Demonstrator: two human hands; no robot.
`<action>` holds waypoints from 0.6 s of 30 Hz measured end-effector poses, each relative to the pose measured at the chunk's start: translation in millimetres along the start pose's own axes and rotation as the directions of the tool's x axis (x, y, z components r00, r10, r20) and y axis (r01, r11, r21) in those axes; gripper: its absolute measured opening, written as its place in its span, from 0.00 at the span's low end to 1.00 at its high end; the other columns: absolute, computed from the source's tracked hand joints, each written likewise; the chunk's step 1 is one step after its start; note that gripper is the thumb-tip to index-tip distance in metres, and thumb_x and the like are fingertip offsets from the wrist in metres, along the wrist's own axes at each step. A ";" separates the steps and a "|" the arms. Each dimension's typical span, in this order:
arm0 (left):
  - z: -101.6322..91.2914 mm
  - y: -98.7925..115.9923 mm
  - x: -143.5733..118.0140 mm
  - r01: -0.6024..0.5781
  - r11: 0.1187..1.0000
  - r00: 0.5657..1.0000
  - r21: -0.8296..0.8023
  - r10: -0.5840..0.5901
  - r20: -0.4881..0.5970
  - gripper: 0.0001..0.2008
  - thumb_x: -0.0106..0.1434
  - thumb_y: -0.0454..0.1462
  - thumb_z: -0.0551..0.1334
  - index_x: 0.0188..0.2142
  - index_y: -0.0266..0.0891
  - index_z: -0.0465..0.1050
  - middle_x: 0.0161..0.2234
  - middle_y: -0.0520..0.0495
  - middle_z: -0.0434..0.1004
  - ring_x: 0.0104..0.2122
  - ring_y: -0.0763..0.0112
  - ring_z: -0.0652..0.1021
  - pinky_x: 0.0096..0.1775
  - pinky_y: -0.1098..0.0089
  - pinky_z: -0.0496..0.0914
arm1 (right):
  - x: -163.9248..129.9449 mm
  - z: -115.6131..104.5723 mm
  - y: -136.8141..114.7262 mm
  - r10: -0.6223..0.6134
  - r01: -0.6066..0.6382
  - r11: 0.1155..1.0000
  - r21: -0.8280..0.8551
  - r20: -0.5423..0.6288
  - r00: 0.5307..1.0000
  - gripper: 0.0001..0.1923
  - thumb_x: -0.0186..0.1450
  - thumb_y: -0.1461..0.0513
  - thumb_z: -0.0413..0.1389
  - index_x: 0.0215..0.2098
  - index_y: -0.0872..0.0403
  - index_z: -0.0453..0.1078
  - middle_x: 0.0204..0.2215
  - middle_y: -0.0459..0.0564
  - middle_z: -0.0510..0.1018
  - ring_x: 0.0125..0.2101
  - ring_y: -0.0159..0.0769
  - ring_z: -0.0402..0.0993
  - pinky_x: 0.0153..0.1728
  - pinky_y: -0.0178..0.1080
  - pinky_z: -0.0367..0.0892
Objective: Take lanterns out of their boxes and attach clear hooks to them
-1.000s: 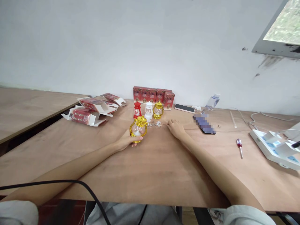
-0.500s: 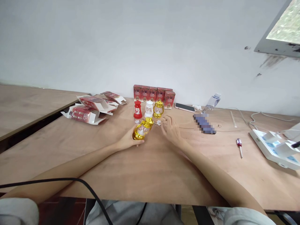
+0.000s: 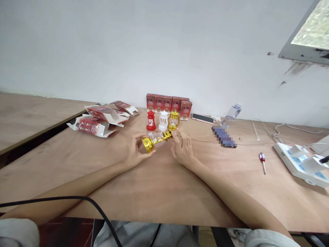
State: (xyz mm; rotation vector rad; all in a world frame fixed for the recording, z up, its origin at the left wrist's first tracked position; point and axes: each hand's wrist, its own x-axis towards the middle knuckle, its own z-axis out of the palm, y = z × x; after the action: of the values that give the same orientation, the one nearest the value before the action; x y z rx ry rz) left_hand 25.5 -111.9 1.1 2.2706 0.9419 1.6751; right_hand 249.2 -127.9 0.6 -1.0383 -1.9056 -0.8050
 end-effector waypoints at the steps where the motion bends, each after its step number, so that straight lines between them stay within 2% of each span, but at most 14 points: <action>1: -1.9 0.5 1.9 -0.030 0.999 0.999 0.034 0.030 -0.026 0.29 0.49 0.45 0.69 0.47 0.40 0.61 0.37 0.48 0.72 0.30 0.72 0.73 0.30 0.70 0.69 | -1.3 1.3 -0.6 0.017 -0.018 1.000 0.017 0.069 0.997 0.32 0.61 0.67 0.49 0.63 0.54 0.47 0.59 0.63 0.57 0.55 0.50 0.60 0.50 0.52 0.63; 4: -7.1 5.5 6.7 -0.161 0.981 0.986 0.105 0.165 -0.034 0.26 0.49 0.45 0.69 0.43 0.39 0.63 0.37 0.47 0.71 0.35 0.68 0.72 0.34 0.68 0.68 | -3.0 3.5 -7.3 -0.015 -0.020 0.992 0.123 0.277 0.961 0.27 0.59 0.68 0.48 0.57 0.55 0.58 0.59 0.63 0.57 0.57 0.51 0.57 0.51 0.54 0.61; 6: -9.2 10.0 8.2 -0.246 0.960 0.967 0.137 0.252 -0.033 0.25 0.50 0.45 0.69 0.44 0.40 0.63 0.39 0.45 0.70 0.39 0.65 0.72 0.38 0.64 0.67 | -2.2 2.7 -15.2 -0.053 -0.019 0.978 0.206 0.335 0.941 0.26 0.57 0.69 0.49 0.55 0.56 0.60 0.59 0.63 0.57 0.57 0.52 0.56 0.51 0.54 0.61; 7: -9.7 12.0 8.3 -0.280 0.948 0.957 0.154 0.289 -0.037 0.25 0.51 0.44 0.68 0.45 0.41 0.63 0.41 0.44 0.70 0.40 0.64 0.72 0.40 0.63 0.66 | -1.6 1.5 -19.7 -0.059 -0.024 0.969 0.244 0.327 0.943 0.26 0.57 0.69 0.49 0.55 0.57 0.60 0.58 0.64 0.57 0.57 0.51 0.56 0.51 0.53 0.61; 9: -10.0 14.3 8.0 -0.320 0.930 0.943 0.180 0.331 -0.035 0.24 0.53 0.43 0.67 0.47 0.42 0.62 0.45 0.43 0.71 0.44 0.62 0.72 0.44 0.61 0.63 | -0.5 -2.3 -28.5 -0.041 -0.038 0.948 0.316 0.239 0.970 0.26 0.58 0.68 0.49 0.56 0.57 0.57 0.56 0.64 0.59 0.55 0.49 0.59 0.50 0.52 0.63; 11: -9.3 13.8 7.1 -0.326 0.924 0.942 0.199 0.334 -0.007 0.22 0.55 0.42 0.66 0.47 0.43 0.62 0.47 0.42 0.72 0.47 0.62 0.72 0.47 0.59 0.60 | -0.5 -6.5 -35.5 0.001 -0.034 0.923 0.382 0.087 0.996 0.25 0.60 0.68 0.50 0.56 0.55 0.56 0.53 0.62 0.62 0.51 0.44 0.64 0.48 0.49 0.65; 14: -7.5 9.2 5.6 -0.322 0.914 0.947 0.247 0.314 0.073 0.20 0.58 0.42 0.64 0.48 0.43 0.62 0.47 0.43 0.74 0.49 0.61 0.72 0.49 0.59 0.56 | -1.6 -10.7 -40.2 0.023 0.024 0.906 0.422 -0.105 0.994 0.20 0.62 0.65 0.53 0.52 0.51 0.59 0.47 0.57 0.66 0.44 0.40 0.68 0.43 0.45 0.68; 16: -6.3 6.2 4.6 -0.336 0.898 0.941 0.284 0.310 0.132 0.19 0.59 0.42 0.63 0.48 0.43 0.63 0.46 0.43 0.75 0.48 0.62 0.73 0.49 0.59 0.55 | -1.9 -11.3 -40.1 0.004 0.050 0.911 0.410 -0.130 0.992 0.15 0.62 0.64 0.55 0.47 0.50 0.63 0.44 0.55 0.68 0.43 0.39 0.69 0.41 0.43 0.68; 18: -5.6 4.5 3.5 -0.364 0.880 0.929 0.305 0.320 0.186 0.18 0.59 0.44 0.63 0.48 0.43 0.65 0.45 0.43 0.76 0.47 0.63 0.74 0.48 0.60 0.54 | -1.4 -10.6 -38.7 0.003 0.037 0.917 0.397 -0.098 0.995 0.10 0.62 0.62 0.57 0.43 0.50 0.67 0.41 0.53 0.71 0.42 0.38 0.69 0.41 0.42 0.66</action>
State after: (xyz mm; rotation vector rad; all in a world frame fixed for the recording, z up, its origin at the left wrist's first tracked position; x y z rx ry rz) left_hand 22.8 -114.7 8.0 2.8841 0.8916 1.5558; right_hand 219.4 -154.8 -1.5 -0.7176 -1.8925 -0.4374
